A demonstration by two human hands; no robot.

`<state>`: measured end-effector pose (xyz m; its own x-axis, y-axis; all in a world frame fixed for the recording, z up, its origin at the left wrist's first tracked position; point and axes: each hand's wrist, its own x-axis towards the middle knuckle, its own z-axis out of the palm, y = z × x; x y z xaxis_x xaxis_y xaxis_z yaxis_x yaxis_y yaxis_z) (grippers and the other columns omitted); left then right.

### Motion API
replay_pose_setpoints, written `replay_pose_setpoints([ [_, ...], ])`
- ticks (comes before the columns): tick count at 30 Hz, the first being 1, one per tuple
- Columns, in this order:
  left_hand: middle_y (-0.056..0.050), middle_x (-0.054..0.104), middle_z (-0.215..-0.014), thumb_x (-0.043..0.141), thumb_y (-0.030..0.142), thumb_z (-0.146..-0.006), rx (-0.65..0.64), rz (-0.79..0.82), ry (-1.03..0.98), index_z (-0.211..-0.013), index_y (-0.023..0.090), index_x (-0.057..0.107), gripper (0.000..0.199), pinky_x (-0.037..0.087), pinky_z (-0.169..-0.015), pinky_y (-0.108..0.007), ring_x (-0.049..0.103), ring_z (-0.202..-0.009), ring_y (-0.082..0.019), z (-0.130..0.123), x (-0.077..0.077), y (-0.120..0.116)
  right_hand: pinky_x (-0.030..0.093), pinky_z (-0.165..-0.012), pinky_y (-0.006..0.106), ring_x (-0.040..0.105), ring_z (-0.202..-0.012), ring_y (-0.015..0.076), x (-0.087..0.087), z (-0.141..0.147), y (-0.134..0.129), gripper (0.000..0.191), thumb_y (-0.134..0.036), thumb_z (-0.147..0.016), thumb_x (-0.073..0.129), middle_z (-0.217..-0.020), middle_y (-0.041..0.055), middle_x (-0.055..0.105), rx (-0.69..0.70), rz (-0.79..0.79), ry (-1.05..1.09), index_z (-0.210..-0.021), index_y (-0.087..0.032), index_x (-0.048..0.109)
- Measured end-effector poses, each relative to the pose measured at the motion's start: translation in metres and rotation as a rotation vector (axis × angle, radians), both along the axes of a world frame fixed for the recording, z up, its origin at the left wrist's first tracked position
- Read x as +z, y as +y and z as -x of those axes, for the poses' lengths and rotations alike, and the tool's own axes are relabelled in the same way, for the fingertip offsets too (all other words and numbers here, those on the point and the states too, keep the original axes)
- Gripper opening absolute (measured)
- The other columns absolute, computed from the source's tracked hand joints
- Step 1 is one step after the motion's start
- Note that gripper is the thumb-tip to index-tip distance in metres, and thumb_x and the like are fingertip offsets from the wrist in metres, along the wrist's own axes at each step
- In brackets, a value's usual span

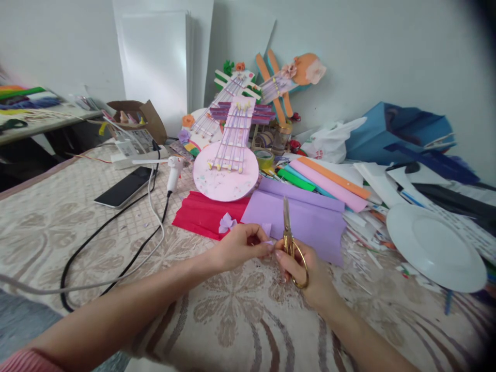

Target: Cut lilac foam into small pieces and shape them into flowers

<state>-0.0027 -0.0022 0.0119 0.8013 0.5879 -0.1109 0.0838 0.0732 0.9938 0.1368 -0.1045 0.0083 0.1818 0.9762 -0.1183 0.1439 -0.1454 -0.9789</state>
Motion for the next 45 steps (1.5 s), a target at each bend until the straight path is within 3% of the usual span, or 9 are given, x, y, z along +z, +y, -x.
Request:
replay_pose_setpoints([
  [8,-0.001,0.06,-0.065,0.066,0.028,-0.069,0.004,0.207,-0.018,-0.072,0.011,0.055,0.021,0.044,-0.061,-0.022,0.054,-0.058,-0.007,-0.001,0.006,0.0,0.034,-0.044,0.019,0.043,-0.044,0.0083,-0.003,-0.001,-0.001,0.014,-0.031,-0.083,0.05,-0.048,-0.0068,0.044,-0.012,-0.011,-0.026,-0.078,-0.018,0.05],
  [13,-0.004,0.064,-0.067,0.067,0.028,-0.069,0.052,0.312,-0.072,-0.071,0.011,0.053,0.022,0.046,-0.064,-0.023,0.059,-0.061,-0.009,0.002,0.009,0.007,0.032,-0.044,0.021,0.04,-0.044,0.008,-0.003,0.004,-0.002,0.028,-0.045,-0.085,0.045,-0.05,-0.0064,0.041,0.032,0.002,0.078,-0.076,-0.018,0.049],
  [20,-0.007,0.066,-0.078,0.065,0.029,-0.072,0.097,0.298,-0.159,-0.074,0.012,0.053,0.022,0.049,-0.07,-0.027,0.064,-0.072,-0.013,0.007,0.009,0.017,0.032,-0.048,0.023,0.037,-0.048,0.0092,0.001,0.007,-0.008,0.038,-0.054,-0.087,0.034,-0.055,-0.0056,0.038,0.141,0.028,0.038,-0.076,-0.019,0.045],
  [26,-0.004,0.065,-0.071,0.064,0.027,-0.073,0.181,0.311,-0.204,-0.072,0.012,0.052,0.02,0.05,-0.068,-0.026,0.063,-0.068,-0.011,0.006,0.013,0.018,0.03,-0.043,0.022,0.032,-0.044,0.0085,0.0,0.007,-0.008,0.04,-0.054,-0.085,0.038,-0.05,-0.0073,0.031,0.175,0.032,-0.095,-0.064,-0.02,0.036],
  [45,-0.003,0.064,-0.068,0.065,0.026,-0.072,0.178,0.235,-0.219,-0.072,0.011,0.051,0.021,0.05,-0.066,-0.023,0.063,-0.065,-0.01,0.005,0.012,0.016,0.03,-0.037,0.019,0.032,-0.039,0.0071,-0.011,0.008,-0.006,0.043,-0.059,-0.083,0.038,-0.049,-0.0085,0.029,0.123,0.072,-0.102,-0.066,-0.02,0.039],
])
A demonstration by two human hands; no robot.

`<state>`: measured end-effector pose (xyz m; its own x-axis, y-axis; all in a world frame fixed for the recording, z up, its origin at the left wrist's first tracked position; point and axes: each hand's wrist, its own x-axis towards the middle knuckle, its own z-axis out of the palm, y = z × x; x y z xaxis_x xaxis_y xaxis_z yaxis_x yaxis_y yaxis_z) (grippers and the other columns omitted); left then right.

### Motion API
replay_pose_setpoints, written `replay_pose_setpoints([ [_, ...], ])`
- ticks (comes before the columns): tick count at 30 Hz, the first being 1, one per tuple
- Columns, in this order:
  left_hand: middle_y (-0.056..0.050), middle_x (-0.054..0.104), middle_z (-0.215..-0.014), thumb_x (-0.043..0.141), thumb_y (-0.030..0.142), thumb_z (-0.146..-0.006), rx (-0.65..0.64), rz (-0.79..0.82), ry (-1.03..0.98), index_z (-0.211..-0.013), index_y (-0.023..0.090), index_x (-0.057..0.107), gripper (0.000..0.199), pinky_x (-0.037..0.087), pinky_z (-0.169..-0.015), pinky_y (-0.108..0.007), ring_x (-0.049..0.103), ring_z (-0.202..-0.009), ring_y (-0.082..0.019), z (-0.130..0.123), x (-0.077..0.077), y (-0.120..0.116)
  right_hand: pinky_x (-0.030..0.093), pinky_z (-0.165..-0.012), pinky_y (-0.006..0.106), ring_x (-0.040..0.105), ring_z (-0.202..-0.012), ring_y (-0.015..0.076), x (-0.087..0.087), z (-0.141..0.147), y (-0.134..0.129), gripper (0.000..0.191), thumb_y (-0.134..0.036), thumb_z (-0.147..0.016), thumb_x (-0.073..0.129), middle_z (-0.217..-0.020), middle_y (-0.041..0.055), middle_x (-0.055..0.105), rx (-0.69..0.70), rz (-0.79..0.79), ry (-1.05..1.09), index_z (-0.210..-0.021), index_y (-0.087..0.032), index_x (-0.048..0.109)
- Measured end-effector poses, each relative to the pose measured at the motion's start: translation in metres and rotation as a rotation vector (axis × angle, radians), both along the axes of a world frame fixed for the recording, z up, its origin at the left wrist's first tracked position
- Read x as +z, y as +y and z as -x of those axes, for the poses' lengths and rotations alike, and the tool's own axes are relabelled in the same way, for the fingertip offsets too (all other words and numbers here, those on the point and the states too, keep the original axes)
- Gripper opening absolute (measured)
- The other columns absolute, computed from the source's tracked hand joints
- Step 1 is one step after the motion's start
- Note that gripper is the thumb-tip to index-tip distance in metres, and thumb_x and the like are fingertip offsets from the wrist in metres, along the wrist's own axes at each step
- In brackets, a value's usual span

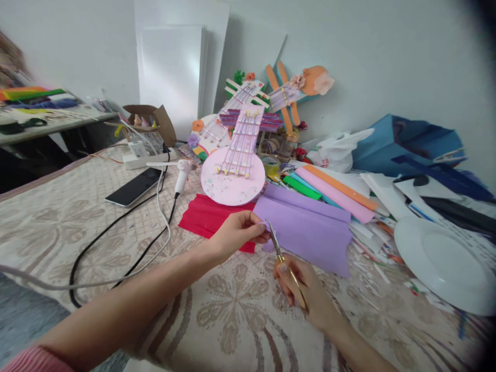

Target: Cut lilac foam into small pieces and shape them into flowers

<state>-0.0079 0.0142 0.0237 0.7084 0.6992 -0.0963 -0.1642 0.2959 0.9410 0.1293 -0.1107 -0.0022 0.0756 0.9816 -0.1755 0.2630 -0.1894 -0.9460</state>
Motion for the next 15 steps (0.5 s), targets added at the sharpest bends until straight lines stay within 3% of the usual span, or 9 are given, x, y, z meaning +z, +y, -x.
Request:
replay_pose_setpoints([
  [15,-0.003,0.064,-0.068,0.064,0.024,-0.072,0.018,0.016,0.014,-0.071,0.011,0.05,0.019,0.049,-0.067,-0.025,0.062,-0.065,-0.01,0.0,0.0051,-0.0031,0.028,-0.04,0.021,0.031,-0.044,0.0083,0.0061,0.0008,-0.0003,0.042,-0.057,-0.084,0.038,-0.052,-0.0068,0.03,0.021,-0.061,-0.037,-0.064,-0.02,0.037],
])
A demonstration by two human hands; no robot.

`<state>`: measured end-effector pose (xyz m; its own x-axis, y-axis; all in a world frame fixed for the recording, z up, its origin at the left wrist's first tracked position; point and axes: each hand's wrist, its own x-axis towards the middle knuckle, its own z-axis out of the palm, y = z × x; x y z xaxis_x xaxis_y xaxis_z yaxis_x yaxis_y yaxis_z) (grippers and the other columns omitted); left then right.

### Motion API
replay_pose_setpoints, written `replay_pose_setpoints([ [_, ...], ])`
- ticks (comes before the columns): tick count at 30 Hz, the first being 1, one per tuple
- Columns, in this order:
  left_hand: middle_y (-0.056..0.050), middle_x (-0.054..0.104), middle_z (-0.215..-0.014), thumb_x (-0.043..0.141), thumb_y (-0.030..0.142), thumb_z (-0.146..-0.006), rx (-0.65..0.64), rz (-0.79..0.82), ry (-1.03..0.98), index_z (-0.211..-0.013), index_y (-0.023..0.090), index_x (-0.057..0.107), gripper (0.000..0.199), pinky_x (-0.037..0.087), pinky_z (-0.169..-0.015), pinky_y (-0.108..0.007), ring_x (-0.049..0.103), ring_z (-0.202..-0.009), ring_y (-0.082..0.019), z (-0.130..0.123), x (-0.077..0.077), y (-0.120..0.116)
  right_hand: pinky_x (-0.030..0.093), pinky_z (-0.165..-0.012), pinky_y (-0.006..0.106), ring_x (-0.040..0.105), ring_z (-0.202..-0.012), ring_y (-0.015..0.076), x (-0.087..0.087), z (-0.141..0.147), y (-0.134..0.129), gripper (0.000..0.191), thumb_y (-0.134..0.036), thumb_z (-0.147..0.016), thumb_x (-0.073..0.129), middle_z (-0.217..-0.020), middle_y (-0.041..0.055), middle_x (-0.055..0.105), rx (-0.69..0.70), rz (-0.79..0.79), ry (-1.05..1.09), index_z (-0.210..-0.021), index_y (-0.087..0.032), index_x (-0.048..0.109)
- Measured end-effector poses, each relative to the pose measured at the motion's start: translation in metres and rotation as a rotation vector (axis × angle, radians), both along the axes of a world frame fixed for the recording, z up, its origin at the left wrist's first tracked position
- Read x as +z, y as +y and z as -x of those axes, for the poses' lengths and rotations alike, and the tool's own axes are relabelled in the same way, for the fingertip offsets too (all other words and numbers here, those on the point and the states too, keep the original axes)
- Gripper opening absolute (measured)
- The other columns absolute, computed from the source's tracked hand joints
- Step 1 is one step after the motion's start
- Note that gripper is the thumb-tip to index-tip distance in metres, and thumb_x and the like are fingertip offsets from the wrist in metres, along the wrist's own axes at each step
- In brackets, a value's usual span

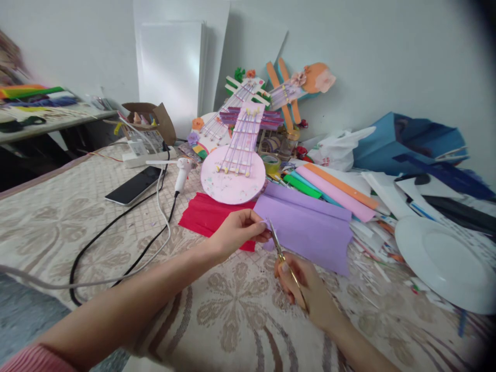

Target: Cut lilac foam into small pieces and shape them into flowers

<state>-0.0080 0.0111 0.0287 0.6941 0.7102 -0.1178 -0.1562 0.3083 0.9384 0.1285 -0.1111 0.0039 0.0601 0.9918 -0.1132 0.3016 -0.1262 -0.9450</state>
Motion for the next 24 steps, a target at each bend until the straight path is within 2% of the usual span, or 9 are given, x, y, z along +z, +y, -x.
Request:
replay_pose_setpoints([
  [8,-0.003,0.064,-0.069,0.064,0.024,-0.072,0.002,0.0,0.004,-0.072,0.011,0.05,0.019,0.049,-0.068,-0.026,0.063,-0.065,-0.011,-0.0002,0.0003,-0.0001,0.026,-0.039,0.021,0.03,-0.042,0.008,-0.0028,-0.0016,0.0002,0.042,-0.057,-0.084,0.038,-0.05,-0.0073,0.03,0.002,0.023,-0.009,-0.064,-0.02,0.038],
  [17,-0.003,0.064,-0.069,0.065,0.027,-0.072,0.018,-0.008,-0.012,-0.072,0.011,0.051,0.021,0.049,-0.067,-0.024,0.062,-0.064,-0.01,-0.0008,-0.0004,-0.0015,0.028,-0.041,0.022,0.032,-0.045,0.0087,0.0035,0.0002,-0.0006,0.041,-0.056,-0.085,0.037,-0.053,-0.0064,0.031,0.003,0.023,-0.024,-0.065,-0.019,0.04],
  [24,-0.003,0.064,-0.068,0.064,0.025,-0.073,0.025,-0.014,-0.008,-0.072,0.011,0.051,0.019,0.049,-0.067,-0.024,0.062,-0.064,-0.01,-0.0014,-0.0015,-0.0018,0.026,-0.041,0.022,0.032,-0.043,0.0086,-0.0013,-0.0015,-0.0004,0.041,-0.057,-0.084,0.038,-0.051,-0.0071,0.031,-0.002,0.034,-0.019,-0.065,-0.02,0.04],
])
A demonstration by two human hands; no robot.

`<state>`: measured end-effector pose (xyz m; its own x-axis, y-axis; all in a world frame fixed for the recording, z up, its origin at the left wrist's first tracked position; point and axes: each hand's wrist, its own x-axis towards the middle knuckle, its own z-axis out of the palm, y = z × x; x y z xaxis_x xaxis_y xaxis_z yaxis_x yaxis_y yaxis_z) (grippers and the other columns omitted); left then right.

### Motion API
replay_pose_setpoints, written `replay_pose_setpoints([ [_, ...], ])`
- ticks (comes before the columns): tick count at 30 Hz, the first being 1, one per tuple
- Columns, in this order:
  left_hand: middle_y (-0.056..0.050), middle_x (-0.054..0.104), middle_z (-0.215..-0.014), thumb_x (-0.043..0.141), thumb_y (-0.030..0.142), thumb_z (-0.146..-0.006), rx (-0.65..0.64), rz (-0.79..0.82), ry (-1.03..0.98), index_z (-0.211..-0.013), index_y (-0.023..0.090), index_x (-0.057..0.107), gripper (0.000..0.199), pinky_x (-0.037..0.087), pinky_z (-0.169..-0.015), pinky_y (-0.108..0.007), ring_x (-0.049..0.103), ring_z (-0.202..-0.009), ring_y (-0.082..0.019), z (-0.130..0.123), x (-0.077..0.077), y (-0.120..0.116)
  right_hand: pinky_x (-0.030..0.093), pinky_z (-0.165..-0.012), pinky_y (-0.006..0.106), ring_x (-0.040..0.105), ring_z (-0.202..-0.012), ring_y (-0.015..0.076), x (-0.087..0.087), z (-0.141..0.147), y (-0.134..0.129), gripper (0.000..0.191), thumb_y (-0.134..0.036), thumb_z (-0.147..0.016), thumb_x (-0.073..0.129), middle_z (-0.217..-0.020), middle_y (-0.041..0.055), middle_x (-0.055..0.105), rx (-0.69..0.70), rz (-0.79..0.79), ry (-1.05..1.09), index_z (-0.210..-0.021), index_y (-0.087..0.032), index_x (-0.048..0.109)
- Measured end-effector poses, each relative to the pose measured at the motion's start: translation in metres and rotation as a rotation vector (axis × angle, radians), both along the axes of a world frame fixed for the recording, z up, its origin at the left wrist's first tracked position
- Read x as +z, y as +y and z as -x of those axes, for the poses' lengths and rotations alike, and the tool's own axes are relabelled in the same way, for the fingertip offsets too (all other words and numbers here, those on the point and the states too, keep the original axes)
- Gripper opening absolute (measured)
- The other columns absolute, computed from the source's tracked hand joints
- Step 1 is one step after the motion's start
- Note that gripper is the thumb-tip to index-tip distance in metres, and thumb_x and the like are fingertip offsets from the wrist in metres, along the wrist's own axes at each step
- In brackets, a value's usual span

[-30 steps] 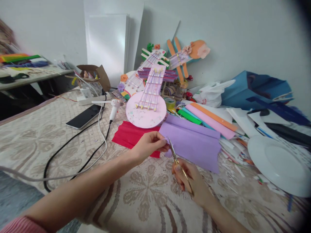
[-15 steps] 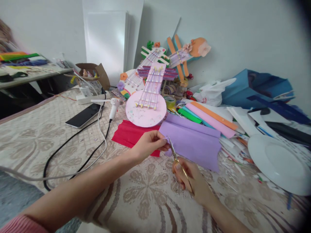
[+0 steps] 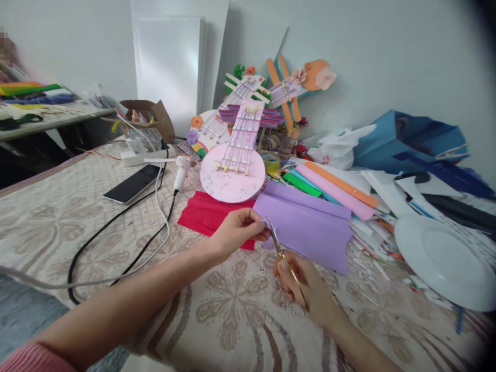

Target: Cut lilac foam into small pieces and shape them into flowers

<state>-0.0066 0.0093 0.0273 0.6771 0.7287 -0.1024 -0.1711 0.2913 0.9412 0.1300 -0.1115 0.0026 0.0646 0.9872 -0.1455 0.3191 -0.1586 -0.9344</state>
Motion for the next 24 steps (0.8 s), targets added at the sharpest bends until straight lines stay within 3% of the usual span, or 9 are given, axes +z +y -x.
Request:
replay_pose_setpoints([
  [24,-0.003,0.063,-0.067,0.062,0.021,-0.075,0.021,-0.012,-0.004,-0.072,0.011,0.05,0.016,0.049,-0.064,-0.023,0.061,-0.062,-0.009,-0.0007,-0.0006,-0.0002,0.028,-0.038,0.02,0.029,-0.04,0.0071,0.0019,0.0,0.0012,0.042,-0.056,-0.083,0.04,-0.049,-0.008,0.028,0.001,0.007,0.022,-0.061,-0.021,0.035],
])
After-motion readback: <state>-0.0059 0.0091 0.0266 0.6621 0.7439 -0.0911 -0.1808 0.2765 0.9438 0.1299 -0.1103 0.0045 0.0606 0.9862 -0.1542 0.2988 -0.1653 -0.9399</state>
